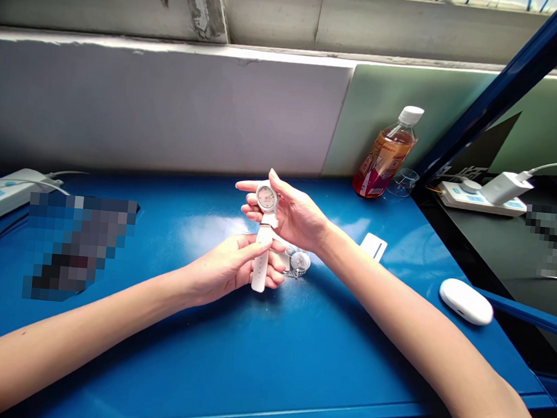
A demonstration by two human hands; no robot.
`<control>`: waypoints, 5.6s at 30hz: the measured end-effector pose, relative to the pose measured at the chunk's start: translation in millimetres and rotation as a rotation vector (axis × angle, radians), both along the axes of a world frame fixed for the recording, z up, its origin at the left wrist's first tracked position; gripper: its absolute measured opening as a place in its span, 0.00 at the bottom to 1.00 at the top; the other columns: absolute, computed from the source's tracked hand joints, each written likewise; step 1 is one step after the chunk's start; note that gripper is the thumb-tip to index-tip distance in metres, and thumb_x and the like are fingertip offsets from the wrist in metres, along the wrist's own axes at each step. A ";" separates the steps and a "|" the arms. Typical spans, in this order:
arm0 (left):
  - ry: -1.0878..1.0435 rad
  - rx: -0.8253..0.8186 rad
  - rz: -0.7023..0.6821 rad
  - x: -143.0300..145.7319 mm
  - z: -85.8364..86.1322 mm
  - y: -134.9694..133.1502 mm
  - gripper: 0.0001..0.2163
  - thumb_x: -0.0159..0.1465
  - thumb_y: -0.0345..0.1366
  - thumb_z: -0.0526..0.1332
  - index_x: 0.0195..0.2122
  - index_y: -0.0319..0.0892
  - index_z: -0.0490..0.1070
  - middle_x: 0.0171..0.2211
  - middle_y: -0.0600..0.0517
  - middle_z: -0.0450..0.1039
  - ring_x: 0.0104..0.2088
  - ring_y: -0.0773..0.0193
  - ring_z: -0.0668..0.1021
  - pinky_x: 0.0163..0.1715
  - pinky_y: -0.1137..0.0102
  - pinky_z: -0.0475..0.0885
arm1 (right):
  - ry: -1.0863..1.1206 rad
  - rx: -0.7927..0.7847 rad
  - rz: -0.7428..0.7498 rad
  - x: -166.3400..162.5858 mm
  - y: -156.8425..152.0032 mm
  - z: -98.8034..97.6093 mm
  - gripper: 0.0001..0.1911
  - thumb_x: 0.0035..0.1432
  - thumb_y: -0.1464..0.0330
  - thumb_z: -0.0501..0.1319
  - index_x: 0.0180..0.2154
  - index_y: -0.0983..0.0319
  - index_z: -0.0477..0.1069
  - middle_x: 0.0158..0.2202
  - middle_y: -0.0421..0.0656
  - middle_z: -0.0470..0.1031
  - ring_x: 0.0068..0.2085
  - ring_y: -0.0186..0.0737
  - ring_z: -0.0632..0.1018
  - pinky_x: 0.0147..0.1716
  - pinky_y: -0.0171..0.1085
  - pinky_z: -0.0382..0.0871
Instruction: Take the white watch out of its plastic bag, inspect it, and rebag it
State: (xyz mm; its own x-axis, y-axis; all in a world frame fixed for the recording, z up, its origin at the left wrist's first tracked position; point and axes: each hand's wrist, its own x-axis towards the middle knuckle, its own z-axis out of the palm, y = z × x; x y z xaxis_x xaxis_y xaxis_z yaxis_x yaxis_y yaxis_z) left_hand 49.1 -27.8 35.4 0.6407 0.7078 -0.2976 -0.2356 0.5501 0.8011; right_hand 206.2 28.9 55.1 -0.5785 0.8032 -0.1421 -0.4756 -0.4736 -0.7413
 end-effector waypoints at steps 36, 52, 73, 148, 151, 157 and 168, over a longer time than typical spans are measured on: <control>-0.050 0.083 -0.156 -4.1 -4.6 1.5 0.16 0.66 0.42 0.66 0.46 0.32 0.77 0.44 0.35 0.80 0.44 0.51 0.83 0.49 0.58 0.76 | -0.103 0.120 0.064 -0.3 -1.6 -15.0 0.14 0.61 0.75 0.63 0.49 0.67 0.76 0.48 0.51 0.82 0.46 0.43 0.84 0.46 0.37 0.79; -0.178 -0.032 -0.215 -7.5 -8.9 4.8 0.12 0.70 0.33 0.61 0.50 0.31 0.77 0.49 0.34 0.79 0.47 0.51 0.83 0.53 0.58 0.74 | -0.126 0.183 0.062 1.4 -2.4 -17.6 0.19 0.53 0.76 0.69 0.48 0.62 0.77 0.45 0.46 0.83 0.45 0.42 0.84 0.47 0.38 0.79; -0.133 -0.029 -0.217 -8.0 -12.7 6.0 0.13 0.70 0.35 0.60 0.49 0.31 0.77 0.46 0.34 0.80 0.45 0.52 0.83 0.51 0.58 0.76 | -0.080 0.209 0.141 -0.2 -4.2 -18.5 0.17 0.58 0.75 0.66 0.51 0.66 0.76 0.49 0.49 0.82 0.52 0.45 0.81 0.56 0.40 0.74; -0.035 0.019 -0.300 1.8 -2.7 -16.7 0.21 0.65 0.50 0.66 0.48 0.36 0.74 0.36 0.40 0.82 0.36 0.55 0.85 0.42 0.61 0.77 | -0.278 0.387 -0.224 12.3 -54.4 -17.1 0.15 0.61 0.56 0.66 0.44 0.59 0.75 0.44 0.48 0.83 0.49 0.47 0.82 0.50 0.46 0.75; -0.025 -0.003 -0.310 1.2 -4.0 -17.8 0.22 0.65 0.51 0.66 0.47 0.36 0.74 0.37 0.39 0.82 0.38 0.54 0.85 0.43 0.61 0.77 | -0.153 0.288 -0.123 16.1 -55.3 -15.2 0.16 0.62 0.59 0.64 0.48 0.61 0.77 0.49 0.48 0.82 0.55 0.48 0.80 0.58 0.48 0.70; 0.054 -0.006 -0.170 1.8 -5.3 -17.8 0.23 0.64 0.52 0.66 0.47 0.37 0.73 0.36 0.40 0.82 0.37 0.55 0.85 0.43 0.62 0.77 | -0.079 0.186 -0.080 21.8 -53.8 -7.6 0.20 0.68 0.56 0.53 0.50 0.59 0.77 0.54 0.45 0.79 0.61 0.46 0.74 0.64 0.49 0.63; 0.083 0.220 -0.082 -3.1 -0.7 -5.8 0.23 0.63 0.52 0.67 0.43 0.33 0.79 0.43 0.37 0.81 0.45 0.50 0.83 0.49 0.60 0.77 | -0.312 0.356 -0.268 31.6 -54.8 -3.8 0.18 0.61 0.59 0.64 0.51 0.58 0.76 0.53 0.46 0.80 0.56 0.48 0.78 0.58 0.47 0.70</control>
State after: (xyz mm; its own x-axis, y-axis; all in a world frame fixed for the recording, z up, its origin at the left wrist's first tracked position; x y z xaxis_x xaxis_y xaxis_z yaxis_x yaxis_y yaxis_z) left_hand 46.1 -33.6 34.8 0.6783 0.7081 -0.1964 -0.1256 0.3751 0.9184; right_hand 237.8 -25.9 51.4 -0.3209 0.9465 0.0332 -0.2770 -0.0603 -0.9590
